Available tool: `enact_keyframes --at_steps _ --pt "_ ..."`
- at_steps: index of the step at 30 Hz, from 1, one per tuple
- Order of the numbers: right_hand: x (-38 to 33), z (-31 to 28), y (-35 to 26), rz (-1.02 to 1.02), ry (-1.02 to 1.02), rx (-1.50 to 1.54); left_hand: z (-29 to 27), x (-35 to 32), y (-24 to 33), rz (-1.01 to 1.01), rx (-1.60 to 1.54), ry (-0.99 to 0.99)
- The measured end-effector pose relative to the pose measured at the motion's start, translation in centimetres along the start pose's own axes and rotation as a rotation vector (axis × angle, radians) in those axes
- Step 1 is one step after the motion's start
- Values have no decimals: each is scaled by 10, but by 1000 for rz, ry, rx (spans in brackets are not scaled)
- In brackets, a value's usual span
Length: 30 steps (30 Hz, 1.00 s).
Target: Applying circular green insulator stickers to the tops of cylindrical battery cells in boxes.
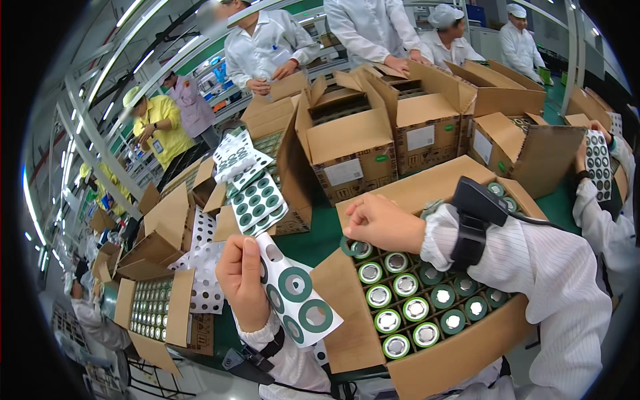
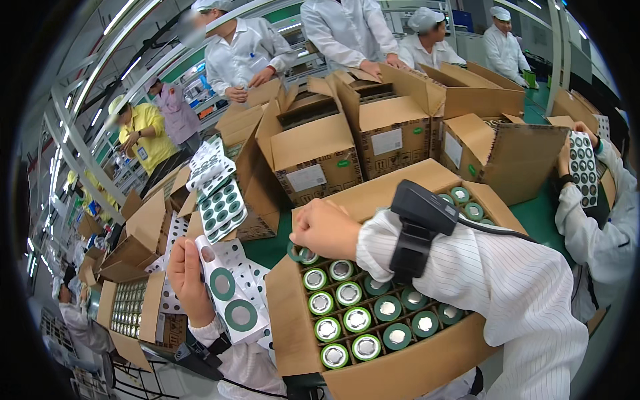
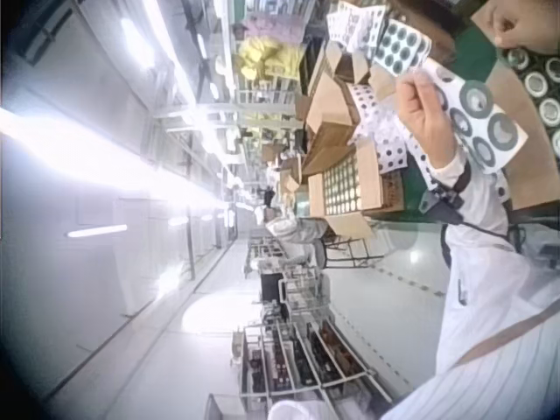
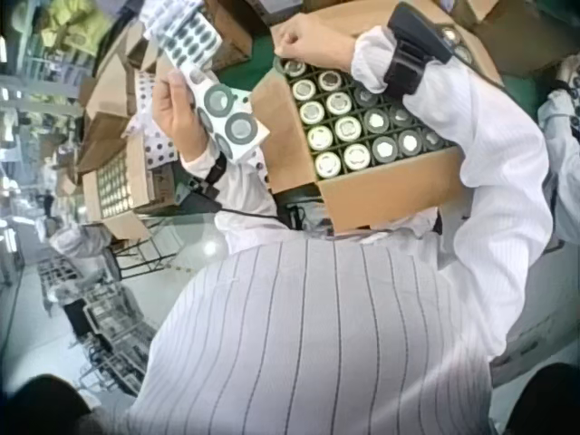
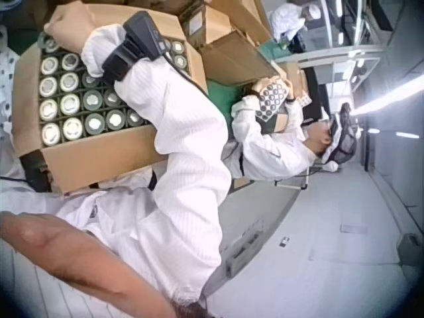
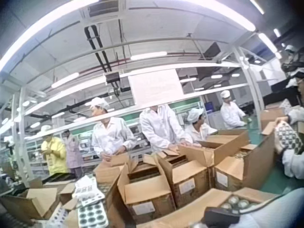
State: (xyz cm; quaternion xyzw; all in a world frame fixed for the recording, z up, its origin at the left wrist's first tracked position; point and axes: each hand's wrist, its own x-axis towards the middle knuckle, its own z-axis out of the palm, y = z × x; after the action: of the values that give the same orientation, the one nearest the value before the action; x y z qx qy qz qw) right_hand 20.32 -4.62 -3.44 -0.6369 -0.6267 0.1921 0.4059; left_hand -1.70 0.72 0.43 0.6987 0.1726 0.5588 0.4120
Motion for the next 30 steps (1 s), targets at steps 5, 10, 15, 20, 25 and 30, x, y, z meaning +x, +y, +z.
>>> enact_keyframes --at_steps 5,10,15,20,25,30 --pt "-16 -1 -4 -26 5 -67 -1 0 5 24 -7 33" --pt "-19 -6 1 -22 68 12 1 0 5 3 -5 37" --pt "-20 -7 -3 -12 43 -23 3 0 2 -3 0 14" --pt "-20 -5 -1 -13 54 -70 10 0 2 -5 15 3" --pt "-20 -3 -1 -34 68 -80 6 0 -3 -1 22 -4" --pt "-21 -3 0 -42 78 -87 11 -1 -1 -11 15 8"
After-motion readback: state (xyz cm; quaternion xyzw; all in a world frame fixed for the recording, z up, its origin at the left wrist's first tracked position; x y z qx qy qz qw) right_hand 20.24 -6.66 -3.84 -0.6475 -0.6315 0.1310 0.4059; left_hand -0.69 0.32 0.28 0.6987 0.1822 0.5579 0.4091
